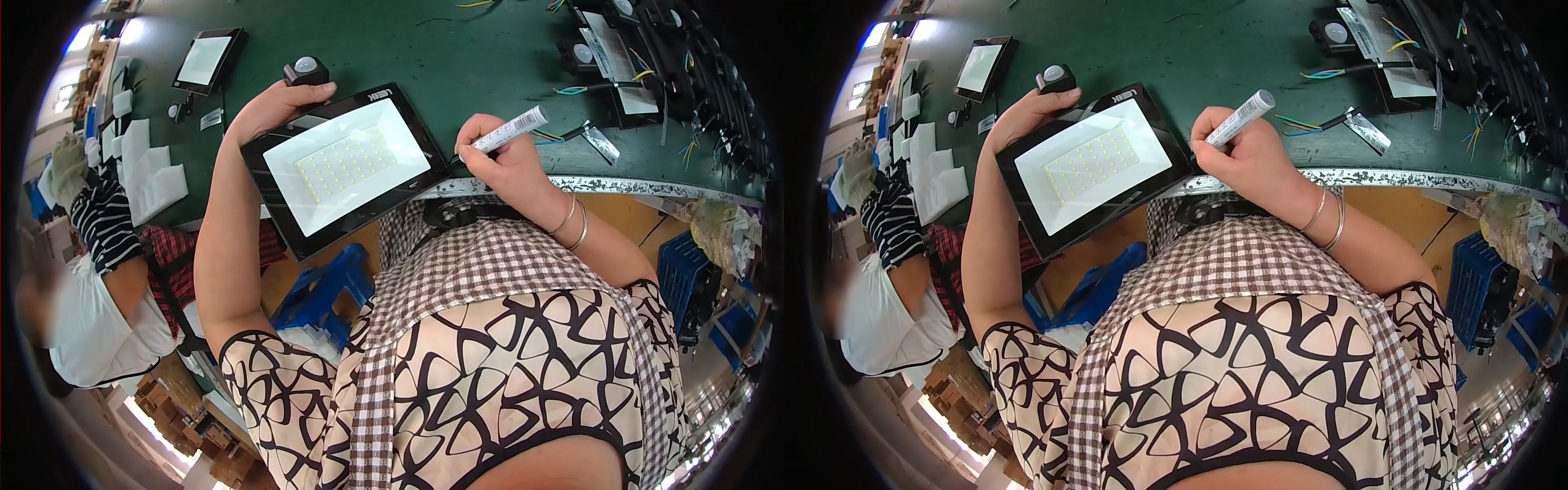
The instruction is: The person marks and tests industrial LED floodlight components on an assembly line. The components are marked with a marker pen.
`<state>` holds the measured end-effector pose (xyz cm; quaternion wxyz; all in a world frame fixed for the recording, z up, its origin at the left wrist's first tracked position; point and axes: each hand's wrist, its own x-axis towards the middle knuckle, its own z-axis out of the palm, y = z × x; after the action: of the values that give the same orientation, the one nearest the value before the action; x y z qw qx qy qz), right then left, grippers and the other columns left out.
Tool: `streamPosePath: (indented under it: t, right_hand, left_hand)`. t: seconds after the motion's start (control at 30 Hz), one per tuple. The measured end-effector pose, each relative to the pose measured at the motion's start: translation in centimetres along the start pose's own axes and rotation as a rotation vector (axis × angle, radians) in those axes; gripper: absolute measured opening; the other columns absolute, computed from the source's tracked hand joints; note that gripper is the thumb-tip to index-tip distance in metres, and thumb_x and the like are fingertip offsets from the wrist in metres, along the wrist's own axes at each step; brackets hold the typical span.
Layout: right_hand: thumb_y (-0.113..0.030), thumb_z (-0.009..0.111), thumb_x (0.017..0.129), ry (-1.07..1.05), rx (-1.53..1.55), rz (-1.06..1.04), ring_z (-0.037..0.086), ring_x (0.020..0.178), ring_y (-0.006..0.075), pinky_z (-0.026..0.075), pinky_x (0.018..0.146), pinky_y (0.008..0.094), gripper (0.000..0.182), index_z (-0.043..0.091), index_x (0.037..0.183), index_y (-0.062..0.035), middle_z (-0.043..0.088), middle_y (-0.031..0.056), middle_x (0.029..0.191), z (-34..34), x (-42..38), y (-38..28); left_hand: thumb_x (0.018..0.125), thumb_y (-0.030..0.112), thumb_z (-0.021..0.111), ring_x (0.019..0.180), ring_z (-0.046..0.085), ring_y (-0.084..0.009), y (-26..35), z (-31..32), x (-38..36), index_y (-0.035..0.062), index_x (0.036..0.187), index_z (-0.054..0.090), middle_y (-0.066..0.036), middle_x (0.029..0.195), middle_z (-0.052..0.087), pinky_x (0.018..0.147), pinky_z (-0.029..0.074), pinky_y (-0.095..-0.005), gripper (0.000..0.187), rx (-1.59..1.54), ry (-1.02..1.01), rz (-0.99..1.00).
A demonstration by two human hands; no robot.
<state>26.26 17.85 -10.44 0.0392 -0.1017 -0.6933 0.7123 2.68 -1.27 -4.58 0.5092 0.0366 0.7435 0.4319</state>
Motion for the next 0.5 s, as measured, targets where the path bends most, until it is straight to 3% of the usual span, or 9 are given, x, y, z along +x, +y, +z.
streamPosePath:
  t: [0.5]
  right_hand:
    - [-0.007,0.056,0.079,0.05,0.044,-0.05,0.042,0.056,0.0025,0.033,0.049,0.0201,0.004,0.055,0.076,-0.0043,0.047,-0.0042,0.062,-0.03,0.53,0.55]
  left_hand:
    - [0.081,0.03,0.068,0.067,0.053,-0.0078,0.1,0.02,-0.11,0.0074,0.084,0.055,0.001,0.078,0.056,0.061,0.045,-0.0239,0.026,0.009,0.01,-0.018]
